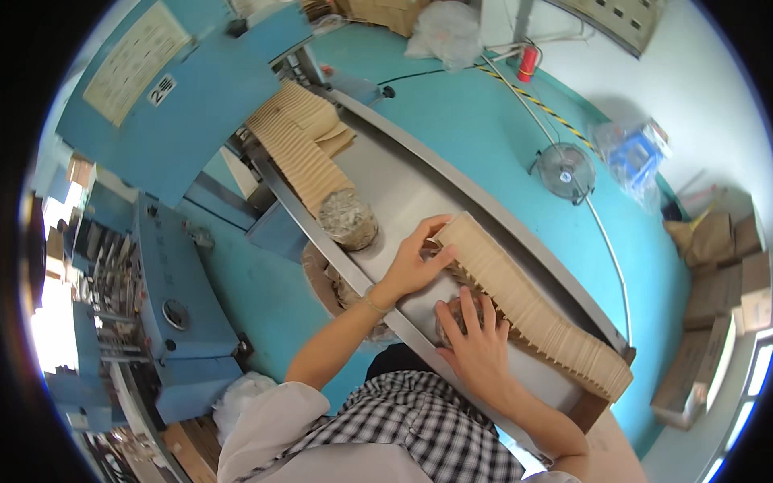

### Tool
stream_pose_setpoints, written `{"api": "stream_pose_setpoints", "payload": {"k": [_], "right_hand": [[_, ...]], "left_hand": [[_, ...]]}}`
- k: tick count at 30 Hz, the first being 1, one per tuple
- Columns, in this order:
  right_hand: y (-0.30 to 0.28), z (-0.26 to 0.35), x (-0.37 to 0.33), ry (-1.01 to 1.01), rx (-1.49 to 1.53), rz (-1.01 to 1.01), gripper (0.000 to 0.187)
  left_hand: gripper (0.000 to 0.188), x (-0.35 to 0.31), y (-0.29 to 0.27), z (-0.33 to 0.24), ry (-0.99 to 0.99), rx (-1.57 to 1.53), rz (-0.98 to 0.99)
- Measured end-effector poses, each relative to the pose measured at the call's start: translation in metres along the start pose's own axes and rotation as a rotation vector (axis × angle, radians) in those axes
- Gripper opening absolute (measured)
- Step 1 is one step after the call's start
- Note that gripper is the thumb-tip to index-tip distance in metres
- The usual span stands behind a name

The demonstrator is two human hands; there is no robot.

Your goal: The person is transferring stacks of folded paper or cardboard products from a production machine to a conveyor belt system.

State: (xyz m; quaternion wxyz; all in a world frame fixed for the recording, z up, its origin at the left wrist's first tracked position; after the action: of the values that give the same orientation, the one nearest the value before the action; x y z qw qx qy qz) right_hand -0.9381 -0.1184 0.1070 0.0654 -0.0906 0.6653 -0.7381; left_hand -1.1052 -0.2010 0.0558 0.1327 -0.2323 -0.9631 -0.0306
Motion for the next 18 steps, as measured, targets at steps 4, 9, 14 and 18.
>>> {"api": "stream_pose_setpoints", "payload": {"k": [4,9,14,18], "right_hand": [[-0.007,0.002,0.014,-0.027,-0.039,0.018,0.075],[-0.068,0.004,0.037,-0.219,0.163,0.146,0.068],[-0.144,0.012,0.102,-0.180,0.356,-0.186,0.071],[-0.113,0.009,0.210,-0.321,0.245,-0.268,0.067]], "left_hand": [[0.052,-0.003,0.001,0.000,-0.027,-0.018,-0.002],[0.046,-0.001,0.003,0.006,-0.037,-0.024,0.020],[0.050,0.000,-0.001,0.012,0.167,0.045,-0.064],[0.055,-0.004,0.000,-0.005,0.263,0.146,-0.136]]}}
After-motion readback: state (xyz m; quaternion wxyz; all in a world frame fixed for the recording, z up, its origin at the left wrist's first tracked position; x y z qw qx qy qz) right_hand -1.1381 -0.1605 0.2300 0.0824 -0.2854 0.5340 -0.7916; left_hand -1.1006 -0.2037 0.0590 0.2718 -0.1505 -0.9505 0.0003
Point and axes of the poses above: each hand's wrist, its own x-axis towards the middle knuckle, its own y-axis out of the palm, z = x × y, the point moved 7 cm from there along x, towards the middle knuckle, and after that the axes turned 4 degrees about -x, right-handed, at the moved point
